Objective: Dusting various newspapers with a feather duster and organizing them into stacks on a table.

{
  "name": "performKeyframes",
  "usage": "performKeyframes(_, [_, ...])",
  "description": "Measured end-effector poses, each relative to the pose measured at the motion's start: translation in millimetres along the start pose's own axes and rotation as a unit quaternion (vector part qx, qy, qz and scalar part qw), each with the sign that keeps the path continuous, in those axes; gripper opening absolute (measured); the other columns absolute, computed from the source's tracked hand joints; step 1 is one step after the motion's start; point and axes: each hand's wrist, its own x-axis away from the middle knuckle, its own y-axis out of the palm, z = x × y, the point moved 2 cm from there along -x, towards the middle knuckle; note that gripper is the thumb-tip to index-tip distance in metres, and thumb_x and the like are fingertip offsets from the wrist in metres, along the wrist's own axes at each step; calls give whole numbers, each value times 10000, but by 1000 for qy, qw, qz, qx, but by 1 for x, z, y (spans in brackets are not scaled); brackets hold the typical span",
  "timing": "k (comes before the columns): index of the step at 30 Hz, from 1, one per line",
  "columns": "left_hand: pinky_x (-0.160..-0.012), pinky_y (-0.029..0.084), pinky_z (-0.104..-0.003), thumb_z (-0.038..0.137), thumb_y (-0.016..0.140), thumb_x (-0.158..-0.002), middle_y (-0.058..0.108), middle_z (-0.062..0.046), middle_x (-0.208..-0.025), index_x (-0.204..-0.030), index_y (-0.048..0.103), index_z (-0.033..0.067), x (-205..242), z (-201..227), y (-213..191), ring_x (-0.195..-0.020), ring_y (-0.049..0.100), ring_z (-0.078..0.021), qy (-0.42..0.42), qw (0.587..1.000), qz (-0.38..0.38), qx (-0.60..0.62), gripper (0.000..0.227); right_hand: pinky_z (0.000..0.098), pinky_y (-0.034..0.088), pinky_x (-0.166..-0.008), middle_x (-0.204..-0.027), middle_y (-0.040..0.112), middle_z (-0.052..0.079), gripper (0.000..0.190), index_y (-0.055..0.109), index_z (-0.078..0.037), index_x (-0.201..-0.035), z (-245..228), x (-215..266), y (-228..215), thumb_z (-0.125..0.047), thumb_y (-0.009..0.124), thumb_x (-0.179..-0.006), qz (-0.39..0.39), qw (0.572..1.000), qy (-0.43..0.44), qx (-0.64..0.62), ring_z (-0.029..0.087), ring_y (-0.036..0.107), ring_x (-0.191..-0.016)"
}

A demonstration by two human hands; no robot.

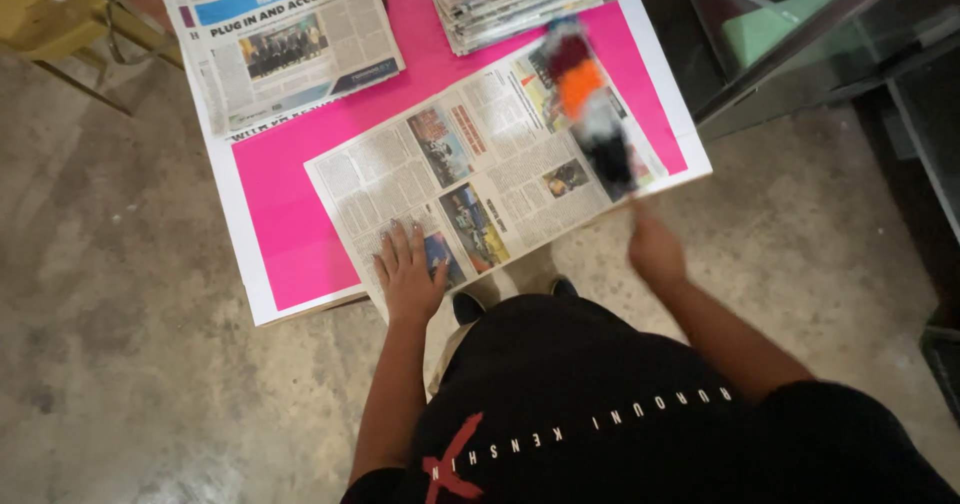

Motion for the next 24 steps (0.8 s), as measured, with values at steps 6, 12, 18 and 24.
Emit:
performKeyframes(6, [-1233,106,-615,541,567,-958,191,-171,-1701,-1625,291,173,1,10,-12,-1554,157,-424,-18,1000,18,-2,810,567,545,-738,-1058,686,220,550,511,-242,-1464,-27,38,27,-113,450,-933,-145,973,-180,18,433,675,-828])
performKeyframes(12, [-1225,115,-608,494,644,-887,183,-141,-1702,-1615,306,190,-5,14,-27,-1557,151,-400,-56,997,-49,14,859,585,532,-756,-1024,692,286,580,464,-243,-1582,80,-17,0,-160,475,-1008,49,994,-17,97,466,674,-872])
performKeyframes(18, [-1216,354,-584,423,796,-868,426,-202,-1557,-1499,383,-22,36,-14,-33,-1448,413,-398,-263,928,245,97,876,593,541,-843,-1134,720,253,495,498,-386,-1495,79,-26,-39,-213,512,-1031,114,991,-20,-74,495,673,-1007])
performKeyframes(24, [-725,528,-413,326,788,-821,686,-76,-1069,-1187,685,19,73,-72,15,-943,624,-213,-495,646,57,578,488,600,505,-855,-1087,686,294,528,471,-434,-1532,38,-31,-77,-214,554,-1059,6,988,155,-8,503,656,-1011])
